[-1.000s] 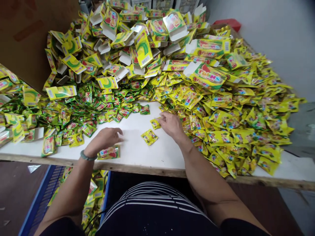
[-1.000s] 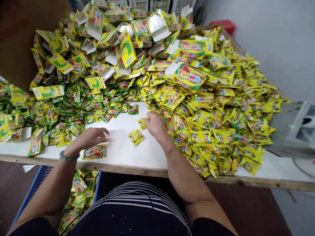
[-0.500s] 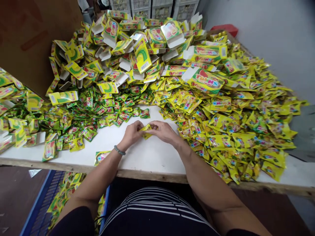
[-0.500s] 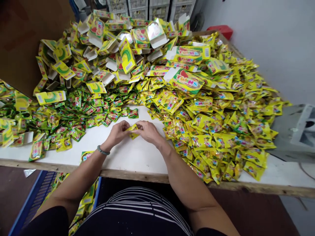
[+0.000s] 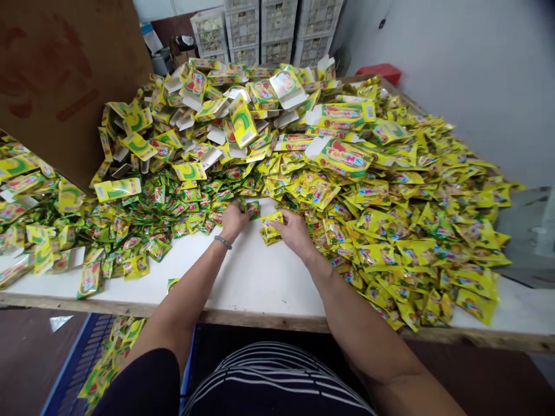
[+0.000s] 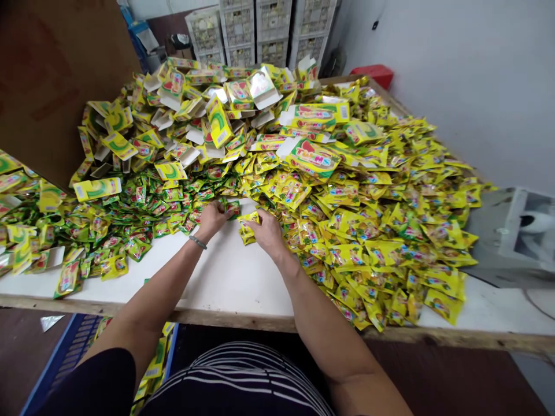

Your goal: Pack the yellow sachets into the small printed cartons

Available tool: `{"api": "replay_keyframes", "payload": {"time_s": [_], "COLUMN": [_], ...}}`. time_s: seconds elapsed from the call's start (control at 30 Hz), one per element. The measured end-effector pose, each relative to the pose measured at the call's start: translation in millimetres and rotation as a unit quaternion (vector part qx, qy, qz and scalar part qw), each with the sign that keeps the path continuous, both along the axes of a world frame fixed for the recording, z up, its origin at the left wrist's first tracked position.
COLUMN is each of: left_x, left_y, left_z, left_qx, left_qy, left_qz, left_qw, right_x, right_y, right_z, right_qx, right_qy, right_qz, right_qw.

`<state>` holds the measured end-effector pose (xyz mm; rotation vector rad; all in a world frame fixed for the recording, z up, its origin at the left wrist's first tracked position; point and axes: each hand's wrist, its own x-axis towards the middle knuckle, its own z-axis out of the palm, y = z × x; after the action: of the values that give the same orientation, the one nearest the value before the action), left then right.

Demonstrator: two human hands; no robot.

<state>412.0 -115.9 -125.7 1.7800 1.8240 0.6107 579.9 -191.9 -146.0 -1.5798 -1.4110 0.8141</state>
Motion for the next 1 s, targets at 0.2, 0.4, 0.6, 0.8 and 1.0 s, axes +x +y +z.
{"api": "replay_keyframes", "payload": {"time_s": [0.2, 0.4, 0.6, 0.8, 1.0], "left_x": [-28.5, -34.3, -39.0, -42.4, -39.7], "left_y": [-25.9, -61.0, -65.6, -62.3, -67.0], "left_z": [5.1, 8.5, -3.6, -8.1, -5.9], "left_qx": [-0.135, -0.24, -0.279, -0.281, -0.285], "left_qy": [-0.382, -0.472, -0.488, -0.504, -0.528], "left_qz": [-0.062, -0.093, -0.061, -0.074, -0.088], "left_qw": [0.912, 0.843, 0.825, 0.813, 0.795], "right_x": [-3.0, -12.0, -11.8, -18.2, -16.9], "right_y": [-3.1, -9.7, -12.6, -12.8, -14.2], "right_z": [3.6, 12.6, 14.5, 10.6, 10.6], "right_qx": [0.001, 0.033, 0.033, -0.005, 0.001], "right_qy": [0.079, 0.045, 0.083, 0.117, 0.077], "right_qz": [0.018, 0.009, 0.018, 0.038, 0.009], "right_qw": [0.997, 0.998, 0.996, 0.992, 0.997]}}
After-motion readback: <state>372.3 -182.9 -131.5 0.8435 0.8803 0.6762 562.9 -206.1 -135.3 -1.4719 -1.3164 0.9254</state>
